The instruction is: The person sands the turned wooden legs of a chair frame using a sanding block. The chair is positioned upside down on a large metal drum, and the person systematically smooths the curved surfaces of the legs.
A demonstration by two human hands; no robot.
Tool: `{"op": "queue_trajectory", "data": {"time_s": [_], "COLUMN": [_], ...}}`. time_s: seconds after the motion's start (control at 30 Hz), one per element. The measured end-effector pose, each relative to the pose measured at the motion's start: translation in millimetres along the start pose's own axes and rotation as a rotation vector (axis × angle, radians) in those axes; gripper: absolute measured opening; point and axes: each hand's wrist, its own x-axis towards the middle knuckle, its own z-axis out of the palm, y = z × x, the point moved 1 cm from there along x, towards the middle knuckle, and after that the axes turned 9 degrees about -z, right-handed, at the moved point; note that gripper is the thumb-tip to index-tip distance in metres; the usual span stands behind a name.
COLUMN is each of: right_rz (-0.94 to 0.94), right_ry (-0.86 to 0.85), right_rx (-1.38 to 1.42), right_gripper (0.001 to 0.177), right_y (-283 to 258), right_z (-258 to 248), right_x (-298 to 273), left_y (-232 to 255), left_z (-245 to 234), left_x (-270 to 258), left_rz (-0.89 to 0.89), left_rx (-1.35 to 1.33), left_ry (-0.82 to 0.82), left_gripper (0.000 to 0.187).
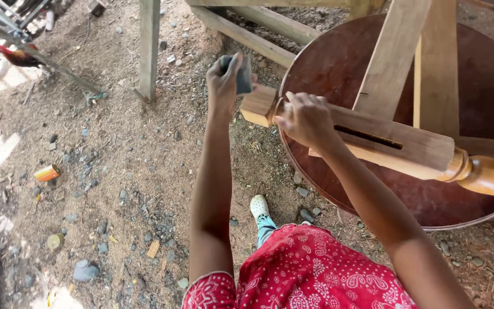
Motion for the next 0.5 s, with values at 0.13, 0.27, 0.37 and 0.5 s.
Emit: {"op": "queue_trajectory", "data": {"time_s": [0.13, 0.27, 0.37, 0.5], "right_rz": [0.145, 0.282, 0.285, 0.32], "right_ry": [-0.325, -0.647, -0.71, -0.662], "right_rx": [0.037, 0.046, 0.006, -0.072], "right_gripper": [0.077, 0.068, 0.067, 0.08], "right_y": [-8.9, -7.8, -9.4, -9.2], "right_z": [-7.3, -13.9, -6.2, 17.9], "right_x": [49.6, 68.6, 72.0, 66.8], "left_y": [-28.4, -73.0, -107.3, -154.3], "left_z": [-48.0, -80.5, -88.9, -88.1], "left_x": [-42.8, -89.7, -110.6, -121.0], "left_rz": [-0.145, -0.227, -0.286, -0.438], "left_rx": [-0.272, -0.415, -0.508, -0.708], "left_ry": [-0.007, -0.124, -0.093, -0.013], "left_gripper": [0.032, 0.036, 0.039, 0.044]}}
